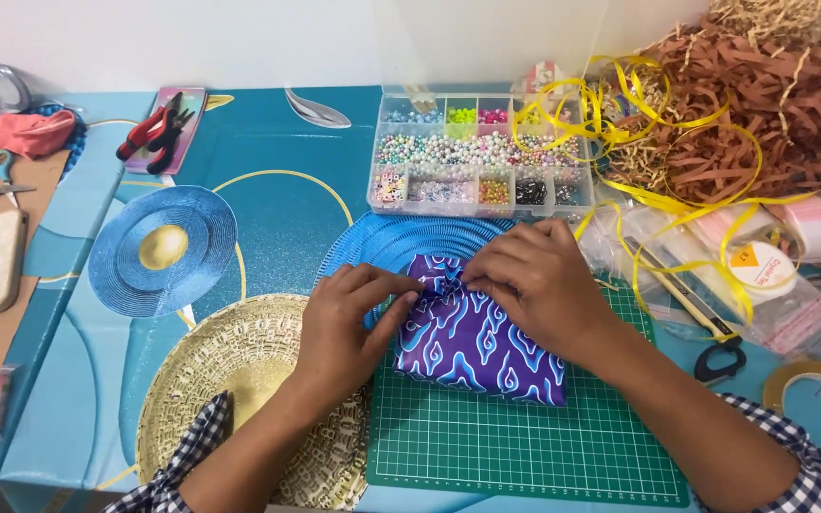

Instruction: Wrapping a small item in decorative fabric and finishing it by tying a yellow ribbon bow.

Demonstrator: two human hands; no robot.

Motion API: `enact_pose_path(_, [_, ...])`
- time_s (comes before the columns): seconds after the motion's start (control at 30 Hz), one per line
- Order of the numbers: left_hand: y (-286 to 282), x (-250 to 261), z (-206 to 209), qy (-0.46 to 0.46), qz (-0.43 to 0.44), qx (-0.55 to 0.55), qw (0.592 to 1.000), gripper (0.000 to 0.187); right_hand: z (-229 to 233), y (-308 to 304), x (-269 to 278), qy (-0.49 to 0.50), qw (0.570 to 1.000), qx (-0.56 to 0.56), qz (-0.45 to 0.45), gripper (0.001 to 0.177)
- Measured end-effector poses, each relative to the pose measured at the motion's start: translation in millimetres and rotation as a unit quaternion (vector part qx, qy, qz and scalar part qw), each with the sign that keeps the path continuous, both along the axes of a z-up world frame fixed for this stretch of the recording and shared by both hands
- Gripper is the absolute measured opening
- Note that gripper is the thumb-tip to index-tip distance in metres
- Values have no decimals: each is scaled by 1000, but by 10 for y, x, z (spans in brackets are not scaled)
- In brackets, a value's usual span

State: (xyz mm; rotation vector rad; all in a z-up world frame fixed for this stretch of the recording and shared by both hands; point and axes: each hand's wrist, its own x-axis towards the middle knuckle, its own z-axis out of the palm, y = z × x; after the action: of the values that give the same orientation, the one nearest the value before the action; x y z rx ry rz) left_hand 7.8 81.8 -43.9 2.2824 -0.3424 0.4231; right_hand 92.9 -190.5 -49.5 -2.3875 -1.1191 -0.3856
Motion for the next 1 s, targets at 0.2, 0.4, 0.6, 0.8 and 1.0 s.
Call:
enact_pose_path(0.2, [58, 128, -160, -5, 0, -56, 998, 20, -109, 14, -17, -13, 1000, -3, -4, 9])
enact_pose_path(0.4, [97, 212, 17, 0, -47, -10, 999, 18, -6, 18, -46, 8, 1000, -8, -4, 17])
enact_pose_path(0.6, [135, 254, 42, 16, -79, -19, 997, 14, 14, 29, -58, 15, 1000, -11, -7, 18])
enact_pose_path(0.8, [173, 303, -61, -33, -75, 27, 996, 4, 48, 39, -70, 21, 1000, -22, -4, 20])
enact_pose_path(1.0, [199, 333, -114, -208, -56, 185, 959, 4, 46, 34, -75, 16, 1000, -17, 1, 21])
